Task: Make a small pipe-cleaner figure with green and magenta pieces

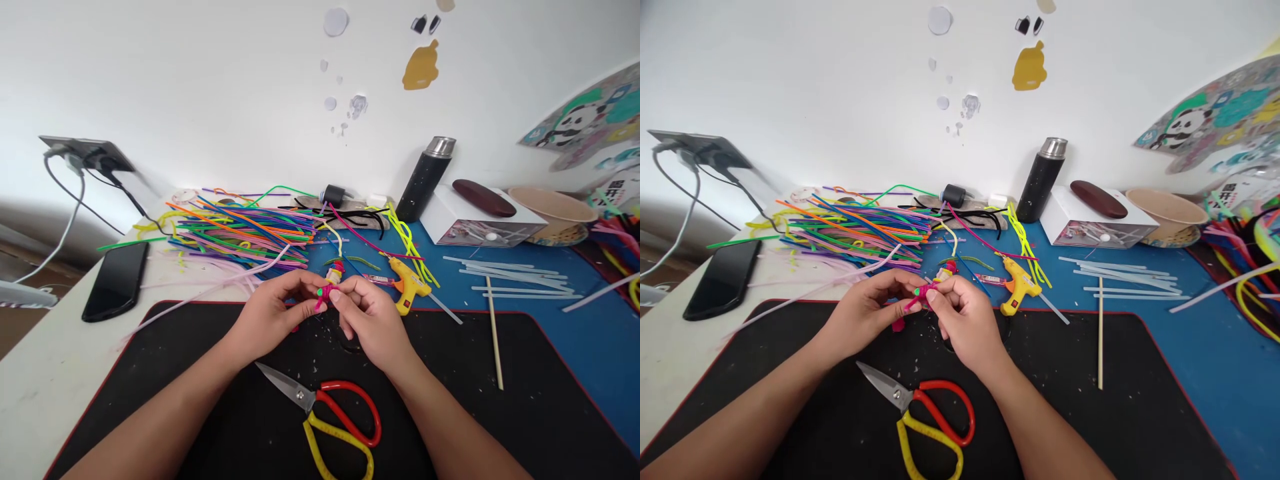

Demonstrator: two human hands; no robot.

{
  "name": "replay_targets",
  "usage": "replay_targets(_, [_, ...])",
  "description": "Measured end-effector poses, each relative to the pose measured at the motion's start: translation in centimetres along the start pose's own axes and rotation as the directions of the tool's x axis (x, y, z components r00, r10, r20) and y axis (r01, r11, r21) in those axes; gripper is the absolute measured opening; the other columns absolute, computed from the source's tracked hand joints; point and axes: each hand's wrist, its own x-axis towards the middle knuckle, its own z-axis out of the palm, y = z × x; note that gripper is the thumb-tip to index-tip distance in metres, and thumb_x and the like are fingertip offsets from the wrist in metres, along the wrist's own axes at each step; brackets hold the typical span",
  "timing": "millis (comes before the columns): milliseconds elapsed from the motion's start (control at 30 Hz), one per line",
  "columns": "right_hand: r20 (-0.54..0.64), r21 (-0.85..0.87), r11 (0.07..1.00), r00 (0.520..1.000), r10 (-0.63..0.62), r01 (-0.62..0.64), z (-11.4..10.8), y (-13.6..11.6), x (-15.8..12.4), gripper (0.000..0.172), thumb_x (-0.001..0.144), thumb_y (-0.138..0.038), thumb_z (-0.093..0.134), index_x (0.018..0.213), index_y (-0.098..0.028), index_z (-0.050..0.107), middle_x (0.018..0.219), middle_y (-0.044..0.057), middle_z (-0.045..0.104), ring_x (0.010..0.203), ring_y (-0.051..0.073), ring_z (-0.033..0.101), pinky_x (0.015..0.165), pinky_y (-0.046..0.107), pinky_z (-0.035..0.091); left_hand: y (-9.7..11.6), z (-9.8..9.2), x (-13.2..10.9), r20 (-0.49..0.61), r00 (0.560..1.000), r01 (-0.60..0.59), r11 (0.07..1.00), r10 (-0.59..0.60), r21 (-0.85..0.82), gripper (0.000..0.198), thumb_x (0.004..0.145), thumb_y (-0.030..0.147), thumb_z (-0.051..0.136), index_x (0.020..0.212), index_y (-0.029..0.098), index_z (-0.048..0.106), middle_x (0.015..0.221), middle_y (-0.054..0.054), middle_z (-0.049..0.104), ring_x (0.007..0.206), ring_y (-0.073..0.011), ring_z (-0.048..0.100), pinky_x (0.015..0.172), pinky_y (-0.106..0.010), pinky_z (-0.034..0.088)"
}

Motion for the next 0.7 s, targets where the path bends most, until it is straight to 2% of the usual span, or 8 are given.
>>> replay_targets(233, [0.021,0.010,1.000,1.000,-0.017,0.017,0.23,-0.09,-0.16,0.030,0.096,-0.048,0.067,0.087,-0.020,0.063,0.048,-0.009,0.049,0.041,0.009,0.041,0.045,0.023,0.030,0.13,-0.36,-0.02,0.031,0.986,0.165,0.978,-0.162,-0.130,0.027,0.086,0.039,0.085,0.097,0.019,0.073,0.087,-0.002,0.072,0.072,-0.0150,0.063,0.051,-0.021,0.050])
replay_targets(400, [0.034,-0.002,1.000,0.999,-0.029,0.029,0.33,-0.14,-0.31,0.031,0.097,-0.050,0.068,0.086,-0.021,0.064,0.050,-0.009,0.049,0.041,0.010,0.043,0.044,0.024,0.030,-0.05,-0.66,0.04,0.063,0.977,0.215,0.951,-0.205,-0.224,0.033,0.085,0.044,0.086,0.092,0.017,0.068,0.079,-0.002,0.071,0.069,-0.0154,0.064,0.054,-0.023,0.052])
replay_targets(700, [0.049,-0.015,0.999,0.998,-0.036,0.037,0.44,-0.34,-0.43,0.031,0.096,-0.050,0.070,0.085,-0.022,0.064,0.053,-0.008,0.050,0.045,0.011,0.043,0.046,0.025,0.032,-0.49,-0.93,0.17,0.075,0.973,0.231,0.935,-0.219,-0.267,0.033,0.089,0.046,0.084,0.085,0.017,0.066,0.073,-0.002,0.072,0.065,-0.0137,0.062,0.056,-0.023,0.050])
